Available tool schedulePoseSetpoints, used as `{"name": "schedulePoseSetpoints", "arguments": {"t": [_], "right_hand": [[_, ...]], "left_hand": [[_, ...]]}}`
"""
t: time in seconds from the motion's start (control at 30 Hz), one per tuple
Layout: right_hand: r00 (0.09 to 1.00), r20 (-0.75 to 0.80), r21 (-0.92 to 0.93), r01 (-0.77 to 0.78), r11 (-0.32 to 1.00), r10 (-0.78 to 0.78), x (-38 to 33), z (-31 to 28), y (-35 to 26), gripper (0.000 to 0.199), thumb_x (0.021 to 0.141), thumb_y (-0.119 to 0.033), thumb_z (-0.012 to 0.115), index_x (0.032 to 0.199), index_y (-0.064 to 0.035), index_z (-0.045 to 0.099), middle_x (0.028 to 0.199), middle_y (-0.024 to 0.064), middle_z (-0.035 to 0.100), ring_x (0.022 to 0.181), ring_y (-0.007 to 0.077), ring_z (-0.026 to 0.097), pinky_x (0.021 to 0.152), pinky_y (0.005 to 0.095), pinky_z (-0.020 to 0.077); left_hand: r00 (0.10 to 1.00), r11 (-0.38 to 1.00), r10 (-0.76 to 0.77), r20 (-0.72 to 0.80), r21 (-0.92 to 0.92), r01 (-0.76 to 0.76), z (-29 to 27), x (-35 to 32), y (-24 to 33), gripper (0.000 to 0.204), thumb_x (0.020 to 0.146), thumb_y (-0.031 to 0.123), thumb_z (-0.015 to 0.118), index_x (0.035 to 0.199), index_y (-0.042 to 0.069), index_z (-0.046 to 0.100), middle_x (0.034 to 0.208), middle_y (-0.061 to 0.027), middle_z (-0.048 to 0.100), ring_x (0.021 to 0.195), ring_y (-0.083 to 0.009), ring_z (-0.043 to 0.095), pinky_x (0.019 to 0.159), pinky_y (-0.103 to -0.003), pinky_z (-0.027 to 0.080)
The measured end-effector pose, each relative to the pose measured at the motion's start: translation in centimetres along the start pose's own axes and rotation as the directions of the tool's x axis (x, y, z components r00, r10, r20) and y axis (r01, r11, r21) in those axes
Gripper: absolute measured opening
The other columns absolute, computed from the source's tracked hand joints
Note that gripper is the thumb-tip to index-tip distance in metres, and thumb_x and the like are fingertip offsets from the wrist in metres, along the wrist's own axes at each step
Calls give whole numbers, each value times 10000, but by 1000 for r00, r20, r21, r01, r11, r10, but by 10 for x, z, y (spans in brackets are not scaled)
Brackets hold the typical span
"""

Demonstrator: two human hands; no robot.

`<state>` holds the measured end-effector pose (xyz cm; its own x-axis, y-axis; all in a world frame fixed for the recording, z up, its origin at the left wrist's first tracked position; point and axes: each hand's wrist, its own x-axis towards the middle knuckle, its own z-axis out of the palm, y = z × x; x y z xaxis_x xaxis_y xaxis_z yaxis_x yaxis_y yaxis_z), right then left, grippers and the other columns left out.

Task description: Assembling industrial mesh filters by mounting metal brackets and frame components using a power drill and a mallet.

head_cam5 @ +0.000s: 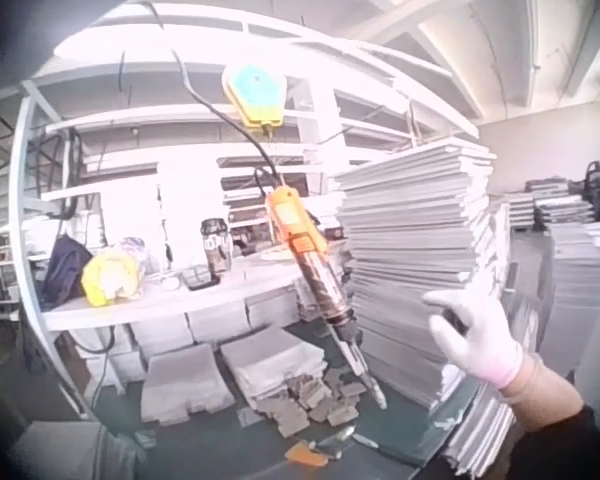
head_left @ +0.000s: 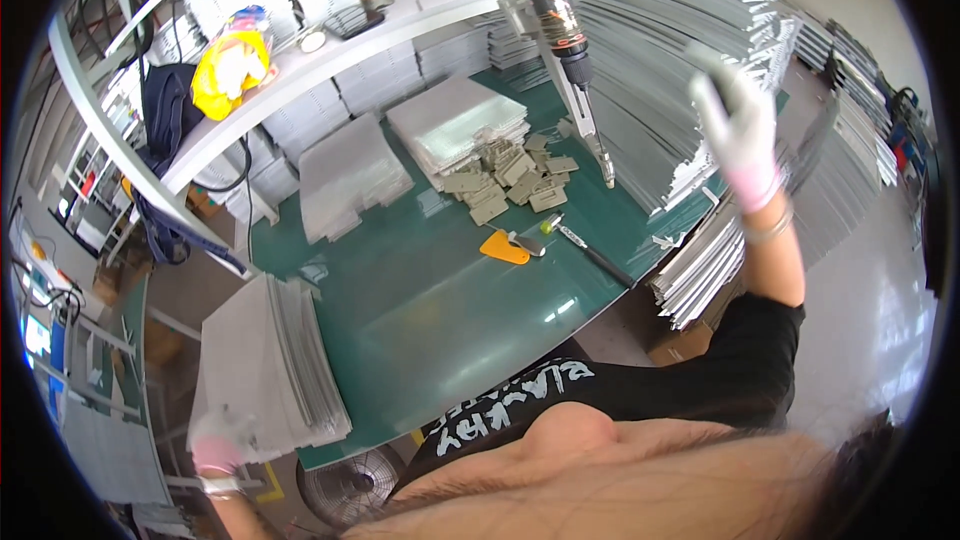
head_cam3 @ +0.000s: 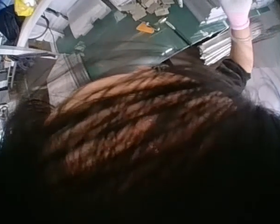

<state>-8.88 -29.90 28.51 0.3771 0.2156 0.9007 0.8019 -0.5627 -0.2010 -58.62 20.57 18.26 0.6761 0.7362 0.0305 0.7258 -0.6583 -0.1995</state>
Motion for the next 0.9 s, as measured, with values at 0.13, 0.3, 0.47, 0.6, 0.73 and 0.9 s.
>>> {"name": "schedulePoseSetpoints", "arguments": {"t": [0.13,0.3,0.47,0.6,0.73,0.9], "right_hand": [[968,239,260,17,965,-81,-87,59,-9,225,862,-107,670,1064,-13,704,981,183,717,872,325,713,793,373,568],[878,476,519,-331,788,55,-181,122,-52,270,818,25,627,1083,13,680,878,145,696,760,250,682,708,319,540],[934,356,671,-249,699,-9,-200,196,-111,349,813,-36,653,1161,-9,637,1010,156,667,959,334,633,888,407,495],[712,656,576,-259,775,-251,-251,281,-120,441,848,-217,636,1269,-88,610,1305,177,579,1260,354,510,1084,493,371],[395,863,328,35,944,-315,-267,317,-103,520,861,-279,575,1362,-146,556,1467,164,452,1407,383,347,1149,623,205],[620,733,315,56,948,-280,-201,376,-102,506,862,-213,576,1350,-83,546,1447,187,469,1386,377,385,1143,610,237]], "left_hand": [[953,762,-276,-125,-633,137,-59,-7,-40,497,949,358,627,1235,-49,618,1158,-193,681,998,-263,662,893,-377,508],[950,407,-95,-296,-883,-235,-87,-65,103,652,805,321,760,1305,-57,582,1283,-159,621,1177,-245,578,1026,-381,439],[963,731,199,-182,-627,-270,1,-30,257,607,787,320,792,1263,-8,606,1288,-233,610,1199,-367,598,1026,-421,469],[944,691,330,3,-682,-239,94,1,316,654,906,568,575,1262,20,598,1223,-222,640,1101,-371,637,931,-441,507],[924,686,381,31,-680,-260,101,76,307,626,943,568,508,1203,15,644,1116,-233,678,1074,-382,643,937,-447,501],[805,682,-81,-588,-621,-386,126,274,267,495,934,291,604,1263,-78,573,1272,-274,605,1205,-398,573,1075,-433,423]]}}
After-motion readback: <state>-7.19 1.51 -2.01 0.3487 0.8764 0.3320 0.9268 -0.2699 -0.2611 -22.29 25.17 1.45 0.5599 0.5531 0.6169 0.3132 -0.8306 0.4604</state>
